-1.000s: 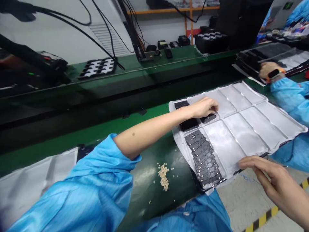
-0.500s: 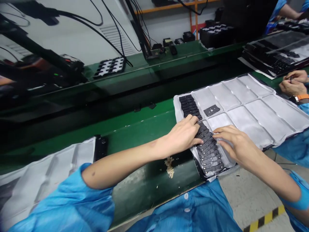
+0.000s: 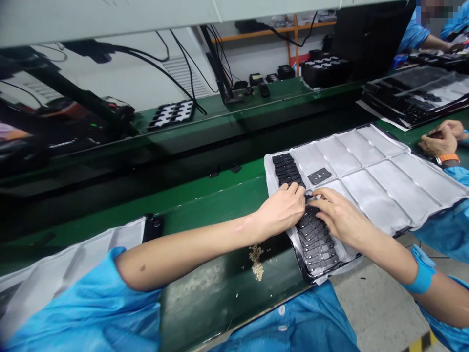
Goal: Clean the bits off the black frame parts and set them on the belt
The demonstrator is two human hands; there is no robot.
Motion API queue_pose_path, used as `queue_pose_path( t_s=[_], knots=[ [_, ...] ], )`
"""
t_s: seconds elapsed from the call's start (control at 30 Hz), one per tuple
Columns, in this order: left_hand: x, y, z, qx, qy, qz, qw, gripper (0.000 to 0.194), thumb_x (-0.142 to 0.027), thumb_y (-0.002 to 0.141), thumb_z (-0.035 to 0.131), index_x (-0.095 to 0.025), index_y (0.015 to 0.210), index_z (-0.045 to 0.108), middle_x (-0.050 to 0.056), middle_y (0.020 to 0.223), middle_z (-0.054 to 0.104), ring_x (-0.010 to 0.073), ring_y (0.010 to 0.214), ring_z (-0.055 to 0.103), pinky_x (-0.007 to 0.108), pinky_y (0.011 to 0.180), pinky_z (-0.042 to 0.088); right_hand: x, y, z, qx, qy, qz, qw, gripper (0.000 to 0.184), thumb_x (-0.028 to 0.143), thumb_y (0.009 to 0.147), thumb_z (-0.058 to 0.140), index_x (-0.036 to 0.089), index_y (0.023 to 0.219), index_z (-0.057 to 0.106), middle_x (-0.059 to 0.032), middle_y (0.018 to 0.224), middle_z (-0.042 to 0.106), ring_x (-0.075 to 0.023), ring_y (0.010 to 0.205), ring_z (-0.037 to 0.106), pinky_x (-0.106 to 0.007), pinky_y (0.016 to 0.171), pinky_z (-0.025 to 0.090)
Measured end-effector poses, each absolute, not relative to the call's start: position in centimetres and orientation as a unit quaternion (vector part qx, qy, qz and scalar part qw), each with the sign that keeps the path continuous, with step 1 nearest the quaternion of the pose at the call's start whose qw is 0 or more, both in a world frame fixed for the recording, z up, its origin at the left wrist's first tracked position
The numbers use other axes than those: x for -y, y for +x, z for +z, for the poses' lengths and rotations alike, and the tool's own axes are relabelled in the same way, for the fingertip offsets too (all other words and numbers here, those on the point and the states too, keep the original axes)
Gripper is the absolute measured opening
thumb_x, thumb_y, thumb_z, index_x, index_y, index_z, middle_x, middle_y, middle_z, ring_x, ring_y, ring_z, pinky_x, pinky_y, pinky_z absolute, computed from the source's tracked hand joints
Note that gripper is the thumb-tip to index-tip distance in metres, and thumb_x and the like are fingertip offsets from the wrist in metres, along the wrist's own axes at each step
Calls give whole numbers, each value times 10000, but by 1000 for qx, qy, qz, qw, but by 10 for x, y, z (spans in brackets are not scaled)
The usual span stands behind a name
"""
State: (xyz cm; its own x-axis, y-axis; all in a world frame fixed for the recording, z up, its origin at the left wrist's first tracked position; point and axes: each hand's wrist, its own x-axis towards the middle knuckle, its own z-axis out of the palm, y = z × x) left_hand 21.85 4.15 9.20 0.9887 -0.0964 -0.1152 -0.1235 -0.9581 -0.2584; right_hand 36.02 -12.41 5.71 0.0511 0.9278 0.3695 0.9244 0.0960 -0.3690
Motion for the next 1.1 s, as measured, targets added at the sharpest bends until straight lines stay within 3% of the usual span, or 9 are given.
queue_pose_path(
  t_s=[0.23,0.4,0.47,0.53,0.6,0.67,0.73,0.97,1.1],
  knots=[
    [-58,226,114,3,-995,31,98,365,-72,1084,346,-86,1153,705,169,1106,705,287,1036,683,357,728,483,137,374,55,640,-700,-26,317,306,112,1066,511,212,1240,742,-129,1269,725,-276,1162,746,-459,1016,655],
    [-72,281,116,92,-995,-8,23,421,-47,1078,318,-62,1258,699,217,1207,734,313,1089,736,373,801,527,112,414,45,632,-729,-60,256,438,56,995,491,199,1289,782,-147,1315,759,-335,1221,715,-581,1085,605],
    [-74,304,108,95,-995,-8,8,438,-20,1062,327,-40,1262,716,249,1240,737,329,1138,744,389,852,551,99,424,40,641,-736,-57,213,555,-23,918,477,181,1344,768,-159,1377,748,-341,1226,699,-571,1062,601],
    [-74,318,101,94,-996,0,-4,384,-62,1074,394,-38,1232,743,257,1240,748,340,1167,749,398,897,569,92,429,37,646,-742,-48,170,625,-68,860,464,169,1358,757,-161,1385,749,-342,1220,687,-545,1027,597],
    [-76,322,99,96,-995,11,-20,312,-209,1096,521,-49,1206,765,250,1230,761,356,1187,749,410,942,581,91,430,35,648,-746,-41,148,644,-85,832,456,169,1341,759,-154,1369,756,-341,1212,680,-534,1020,585],
    [-80,321,101,104,-994,23,-38,379,-382,1075,627,-60,1215,769,242,1238,765,374,1209,742,426,977,587,94,431,35,649,-744,-38,153,621,-81,838,454,167,1313,768,-152,1334,763,-338,1192,680,-531,1029,579],
    [-86,318,106,116,-991,35,-55,439,-451,1043,680,-63,1234,762,238,1264,761,385,1231,733,437,1004,586,96,435,36,645,-742,-43,178,567,-61,875,455,170,1276,782,-149,1282,772,-332,1153,691,-522,1026,585],
    [-102,330,110,135,-981,71,-124,337,-362,948,791,-110,1166,741,179,1266,756,343,1225,716,393,1004,570,83,448,41,620,-747,-57,232,467,-14,936,449,160,1184,805,-147,1184,794,-321,1063,723,-508,992,610],
    [-111,343,109,142,-968,81,-188,260,-315,848,883,-163,877,673,79,1020,751,271,1064,722,318,890,552,80,450,43,619,-745,-56,242,466,1,945,453,166,1190,814,-150,1170,799,-326,1068,724,-534,1008,603]
  ],
)
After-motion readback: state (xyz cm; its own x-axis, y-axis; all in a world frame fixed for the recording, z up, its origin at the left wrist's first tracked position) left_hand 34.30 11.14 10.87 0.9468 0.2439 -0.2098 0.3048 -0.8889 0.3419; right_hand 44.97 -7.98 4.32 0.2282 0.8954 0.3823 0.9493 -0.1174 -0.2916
